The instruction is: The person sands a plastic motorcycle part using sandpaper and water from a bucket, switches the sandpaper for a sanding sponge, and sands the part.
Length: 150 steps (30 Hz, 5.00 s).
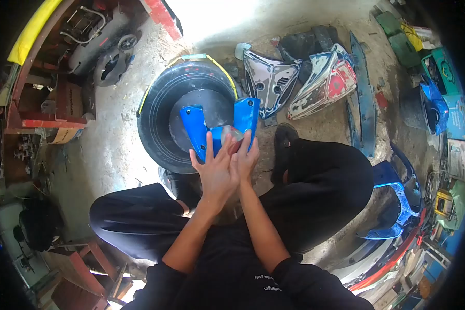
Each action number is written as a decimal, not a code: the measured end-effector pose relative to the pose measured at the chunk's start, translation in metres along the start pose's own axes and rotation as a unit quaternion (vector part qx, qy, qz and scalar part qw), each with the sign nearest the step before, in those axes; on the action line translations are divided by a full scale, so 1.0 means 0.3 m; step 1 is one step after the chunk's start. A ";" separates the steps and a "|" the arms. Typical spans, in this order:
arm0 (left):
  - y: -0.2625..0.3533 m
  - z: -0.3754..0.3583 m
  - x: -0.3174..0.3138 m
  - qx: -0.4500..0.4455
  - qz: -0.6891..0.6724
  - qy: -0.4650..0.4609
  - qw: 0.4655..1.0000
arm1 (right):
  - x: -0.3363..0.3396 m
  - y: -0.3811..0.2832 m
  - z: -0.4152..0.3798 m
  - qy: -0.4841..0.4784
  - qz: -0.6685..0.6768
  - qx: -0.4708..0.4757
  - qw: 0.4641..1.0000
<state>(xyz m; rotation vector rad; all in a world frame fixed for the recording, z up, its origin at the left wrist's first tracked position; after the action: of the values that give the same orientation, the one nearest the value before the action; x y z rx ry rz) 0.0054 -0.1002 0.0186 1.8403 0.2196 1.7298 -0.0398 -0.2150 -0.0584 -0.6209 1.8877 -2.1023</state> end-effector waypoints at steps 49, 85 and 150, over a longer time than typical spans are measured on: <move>-0.142 -0.018 0.005 0.146 0.006 0.041 0.988 | 0.003 -0.067 -0.015 0.053 -0.112 0.008 0.992; 0.351 0.513 -0.184 -0.153 0.002 -0.146 0.977 | 0.020 -0.002 -0.113 0.148 0.133 -0.061 0.978; 1.206 1.764 0.260 -0.178 -0.359 -0.101 0.911 | 0.077 -0.061 0.110 0.152 0.152 -0.122 0.969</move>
<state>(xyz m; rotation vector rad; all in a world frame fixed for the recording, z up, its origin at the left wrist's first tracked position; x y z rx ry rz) 0.4205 -0.5151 0.2877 1.4017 0.4057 0.9827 -0.0428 -0.2523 -0.0346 -0.0398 2.2578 -1.8667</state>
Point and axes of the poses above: each hand's wrist, its own z-axis towards the middle knuckle, its own x-axis out of the back of the hand, y = z × x, the point moved 8 cm from there along z, towards the middle knuckle, and after that the axes turned 13 degrees about x, right-handed, at the moved point
